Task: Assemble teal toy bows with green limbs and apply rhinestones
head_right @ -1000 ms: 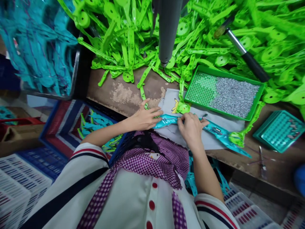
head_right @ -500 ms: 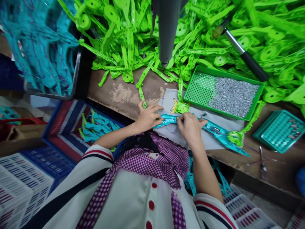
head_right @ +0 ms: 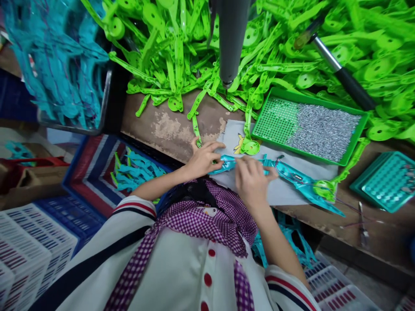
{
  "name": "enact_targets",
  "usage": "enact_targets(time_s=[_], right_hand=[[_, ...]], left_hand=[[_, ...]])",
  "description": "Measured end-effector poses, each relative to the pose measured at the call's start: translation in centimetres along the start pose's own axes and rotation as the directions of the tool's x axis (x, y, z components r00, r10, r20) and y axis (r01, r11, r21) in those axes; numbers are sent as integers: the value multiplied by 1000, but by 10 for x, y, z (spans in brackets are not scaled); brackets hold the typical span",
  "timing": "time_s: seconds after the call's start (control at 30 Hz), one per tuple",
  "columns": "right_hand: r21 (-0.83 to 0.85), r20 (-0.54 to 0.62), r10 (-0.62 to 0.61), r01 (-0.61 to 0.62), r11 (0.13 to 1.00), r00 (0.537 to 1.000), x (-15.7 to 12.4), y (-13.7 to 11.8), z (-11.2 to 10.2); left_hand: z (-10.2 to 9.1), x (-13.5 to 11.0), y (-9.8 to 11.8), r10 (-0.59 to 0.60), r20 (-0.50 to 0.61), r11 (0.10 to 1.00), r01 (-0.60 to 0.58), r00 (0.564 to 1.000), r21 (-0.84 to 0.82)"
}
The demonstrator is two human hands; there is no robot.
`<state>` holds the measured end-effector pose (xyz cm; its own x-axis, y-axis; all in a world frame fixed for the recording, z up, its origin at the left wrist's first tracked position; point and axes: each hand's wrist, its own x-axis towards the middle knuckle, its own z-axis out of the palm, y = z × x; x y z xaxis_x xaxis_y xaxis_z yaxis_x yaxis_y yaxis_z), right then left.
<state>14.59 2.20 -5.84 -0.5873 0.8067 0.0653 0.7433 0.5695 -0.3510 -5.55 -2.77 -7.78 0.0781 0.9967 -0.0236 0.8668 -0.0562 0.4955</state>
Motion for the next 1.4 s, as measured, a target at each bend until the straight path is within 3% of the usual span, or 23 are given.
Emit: enact_targets(time_s=[0.1, 0.37, 0.6, 0.73, 0.83, 0.9, 1.0, 1.1, 1.23, 1.4], right_hand=[[64, 75, -130, 126, 990, 989, -2, -6, 7], [40, 142, -206, 202, 979, 968, -3, 10, 14], [3, 92, -227, 228, 974, 969, -6, 8, 16], [11, 39, -271, 271, 963, 962, -11, 14, 18], [32, -83, -263, 266, 963, 961, -10, 9, 15], [78, -166, -248, 264, 961, 954, -2, -2, 14], [153, -147, -325, 346, 926, 934, 17, -24, 22], [142, -96, -406, 416, 898, 909, 34, -38, 36], [129, -78, -422, 429, 894, 903, 42, -39, 48], [95, -82, -508, 514, 852, 857, 41, -35, 53]], left_hand=[[-1, -4, -1, -7, -40, 1000, 6, 999, -17], [-1, -4, -3, -48, -26, 995, 46, 998, -83], [-2, -1, 0, -40, -45, 997, 37, 998, -66], [-8, -17, -5, -7, -144, 997, -3, 990, -75], [-14, -37, -20, -106, -289, 991, 75, 952, -115], [-14, -50, -34, -221, -389, 968, 154, 895, -196], [-11, -59, -54, -349, -494, 920, 191, 797, -342], [-8, -56, -64, -390, -518, 898, 189, 761, -397], [-14, -41, -69, -397, -465, 878, 179, 791, -444], [-37, -17, -84, -370, -335, 857, 179, 867, -484]])
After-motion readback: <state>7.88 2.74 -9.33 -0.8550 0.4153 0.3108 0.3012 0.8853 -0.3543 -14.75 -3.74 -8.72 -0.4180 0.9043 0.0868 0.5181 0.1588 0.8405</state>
